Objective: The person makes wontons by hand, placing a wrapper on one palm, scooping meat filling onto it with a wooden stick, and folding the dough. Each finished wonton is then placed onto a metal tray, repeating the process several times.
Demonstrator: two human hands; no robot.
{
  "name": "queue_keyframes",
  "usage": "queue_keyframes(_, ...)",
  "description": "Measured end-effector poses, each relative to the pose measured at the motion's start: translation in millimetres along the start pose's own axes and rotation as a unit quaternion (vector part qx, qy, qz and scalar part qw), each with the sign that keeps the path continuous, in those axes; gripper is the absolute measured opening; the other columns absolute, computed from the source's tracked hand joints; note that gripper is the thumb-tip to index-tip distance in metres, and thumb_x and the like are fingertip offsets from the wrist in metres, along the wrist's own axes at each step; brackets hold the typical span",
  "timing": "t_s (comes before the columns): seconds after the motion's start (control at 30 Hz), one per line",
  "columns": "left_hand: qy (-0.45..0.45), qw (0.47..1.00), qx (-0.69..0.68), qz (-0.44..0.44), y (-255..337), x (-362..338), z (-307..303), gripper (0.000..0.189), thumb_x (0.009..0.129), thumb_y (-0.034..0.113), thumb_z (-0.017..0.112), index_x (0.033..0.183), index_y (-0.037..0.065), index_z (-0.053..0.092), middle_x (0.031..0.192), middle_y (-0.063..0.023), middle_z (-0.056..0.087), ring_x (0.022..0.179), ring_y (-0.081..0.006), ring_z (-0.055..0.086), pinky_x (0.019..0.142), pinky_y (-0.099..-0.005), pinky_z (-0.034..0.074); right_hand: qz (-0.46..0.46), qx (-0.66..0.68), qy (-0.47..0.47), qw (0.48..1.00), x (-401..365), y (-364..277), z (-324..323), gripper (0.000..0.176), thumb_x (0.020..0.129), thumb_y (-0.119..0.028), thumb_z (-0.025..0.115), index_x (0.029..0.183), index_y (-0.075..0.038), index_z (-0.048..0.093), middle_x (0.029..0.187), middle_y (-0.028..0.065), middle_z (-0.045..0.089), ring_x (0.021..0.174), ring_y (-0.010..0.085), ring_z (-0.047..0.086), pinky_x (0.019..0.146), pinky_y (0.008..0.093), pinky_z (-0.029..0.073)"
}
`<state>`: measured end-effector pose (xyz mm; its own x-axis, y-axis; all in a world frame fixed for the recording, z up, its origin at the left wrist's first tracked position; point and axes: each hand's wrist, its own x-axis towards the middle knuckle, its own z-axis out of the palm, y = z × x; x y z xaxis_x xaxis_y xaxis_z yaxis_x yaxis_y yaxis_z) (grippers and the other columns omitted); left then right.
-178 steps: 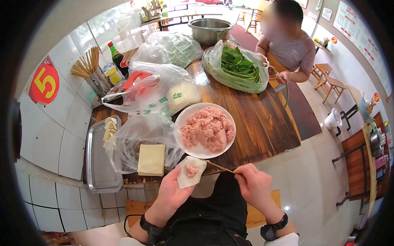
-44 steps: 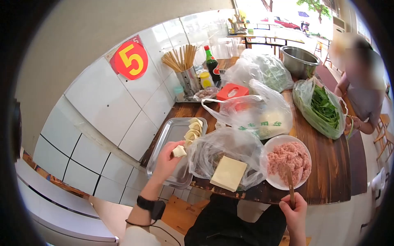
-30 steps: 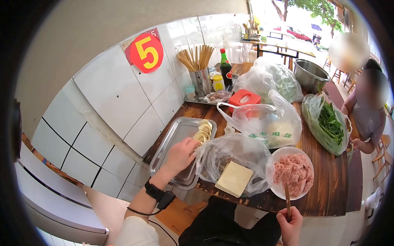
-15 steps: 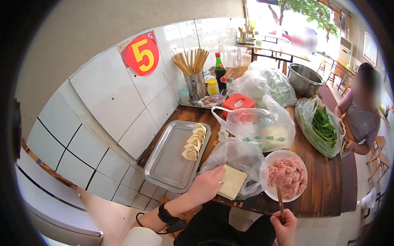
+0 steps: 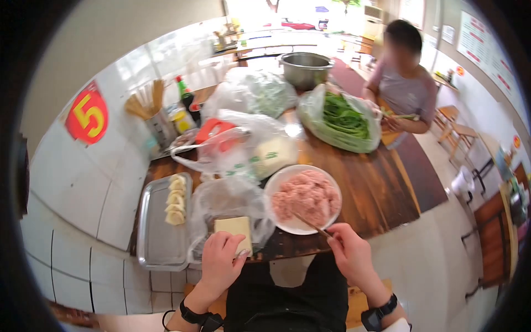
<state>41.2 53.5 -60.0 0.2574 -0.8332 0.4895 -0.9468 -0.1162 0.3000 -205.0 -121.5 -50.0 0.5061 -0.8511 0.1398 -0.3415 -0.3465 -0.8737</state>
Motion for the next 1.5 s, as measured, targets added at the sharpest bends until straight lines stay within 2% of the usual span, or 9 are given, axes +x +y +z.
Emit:
queue_keyframes(0.07, -0.037, 0.997, -0.059, -0.043, 2, 4, 17, 0.03, 0.072, 0.013, 0.077, 0.097, 0.006, 0.06, 0.097, -0.0122, 0.054, 0.092, -0.0344, 0.055, 0.079, -0.0442, 0.044, -0.215, -0.235, 0.055, 0.946, 14, -4, -3, 0.013, 0.086, -0.007, 0.065, 0.098, -0.011, 0.062, 0.082, 0.0054, 0.063, 0.065, 0.0241, 0.063, 0.057, 0.0326, 0.049)
queue_keyframes(0.27, -0.049, 0.989, -0.123, -0.064, -20, 4, 30, 0.028, 0.072, 0.012, 0.076, 0.094, 0.006, 0.06, 0.089, -0.0112, 0.056, 0.088, -0.0336, 0.057, 0.077, -0.0438, 0.045, -0.304, -0.331, 0.06, 0.891, 56, -3, 20, 0.011, 0.076, -0.007, 0.062, 0.083, -0.012, 0.056, 0.078, 0.0054, 0.057, 0.063, 0.0278, 0.064, 0.05, 0.0396, 0.048)
queue_keyframes(0.4, -0.07, 0.98, -0.166, -0.078, -19, 5, 16, 0.022, 0.073, 0.009, 0.075, 0.087, 0.004, 0.059, 0.086, -0.0118, 0.055, 0.083, -0.0323, 0.057, 0.072, -0.0414, 0.045, -0.287, -0.398, -0.055, 0.869, 44, -26, -2, 0.009, 0.074, -0.007, 0.061, 0.079, -0.013, 0.056, 0.077, 0.0042, 0.056, 0.061, 0.0261, 0.064, 0.049, 0.0385, 0.047)
queue_keyframes(0.73, -0.057, 0.994, -0.073, -0.061, -10, 17, 9, 0.019, 0.075, 0.008, 0.075, 0.083, 0.004, 0.058, 0.085, -0.0119, 0.053, 0.084, -0.0345, 0.055, 0.073, -0.0432, 0.045, -0.366, -0.374, -0.027, 0.852, 74, -31, 26, 0.008, 0.072, -0.01, 0.063, 0.079, -0.011, 0.059, 0.074, 0.004, 0.056, 0.063, 0.0243, 0.064, 0.052, 0.0374, 0.05)
queue_keyframes(1.07, -0.109, 0.989, -0.089, -0.043, -28, 16, 11, 0.013, 0.079, 0.009, 0.071, 0.083, 0.003, 0.06, 0.085, -0.0119, 0.055, 0.08, -0.0315, 0.057, 0.071, -0.0412, 0.046, -0.311, -0.395, -0.064, 0.862, 62, -39, -26, 0.01, 0.072, -0.007, 0.065, 0.078, -0.013, 0.059, 0.075, 0.0023, 0.058, 0.06, 0.0258, 0.063, 0.049, 0.037, 0.047)
queue_keyframes(1.17, -0.08, 0.97, -0.179, -0.143, -31, 19, 3, 0.009, 0.086, 0.007, 0.065, 0.089, 0.0, 0.061, 0.083, -0.0097, 0.055, 0.078, -0.0208, 0.056, 0.071, -0.0322, 0.046, -0.328, -0.359, -0.006, 0.874, 77, -32, -3, 0.007, 0.074, -0.008, 0.064, 0.078, -0.013, 0.059, 0.075, 0.0029, 0.058, 0.061, 0.0272, 0.063, 0.049, 0.0374, 0.048)
queue_keyframes(1.3, 0.017, 0.96, -0.175, -0.216, -43, 20, 1, 0.01, 0.088, 0.011, 0.065, 0.092, 0.002, 0.061, 0.086, -0.0085, 0.059, 0.082, -0.0233, 0.058, 0.072, -0.0352, 0.046, -0.336, -0.373, -0.02, 0.865, 88, -34, 16, 0.008, 0.074, -0.009, 0.063, 0.081, -0.012, 0.059, 0.079, 0.0028, 0.061, 0.067, 0.0259, 0.066, 0.051, 0.0375, 0.05)
queue_keyframes(1.37, 0.051, 0.801, -0.482, -0.353, -54, 21, -2, 0.016, 0.098, 0.017, 0.055, 0.101, 0.002, 0.061, 0.098, -0.0071, 0.063, 0.09, -0.0218, 0.06, 0.08, -0.0347, 0.047, -0.348, -0.366, -0.034, 0.862, 87, -35, 14, 0.008, 0.074, -0.009, 0.063, 0.081, -0.012, 0.059, 0.079, 0.0033, 0.06, 0.067, 0.0262, 0.066, 0.051, 0.0377, 0.05)
queue_keyframes(1.5, 0.08, 0.66, -0.672, -0.325, -60, 30, -15, 0.03, 0.104, 0.024, 0.043, 0.115, 0.001, 0.059, 0.116, -0.0102, 0.064, 0.106, -0.0252, 0.06, 0.094, -0.0372, 0.046, -0.31, -0.398, -0.098, 0.858, 63, -38, -14, 0.008, 0.074, -0.008, 0.063, 0.08, -0.011, 0.059, 0.078, 0.0045, 0.06, 0.066, 0.0273, 0.066, 0.052, 0.0375, 0.05)
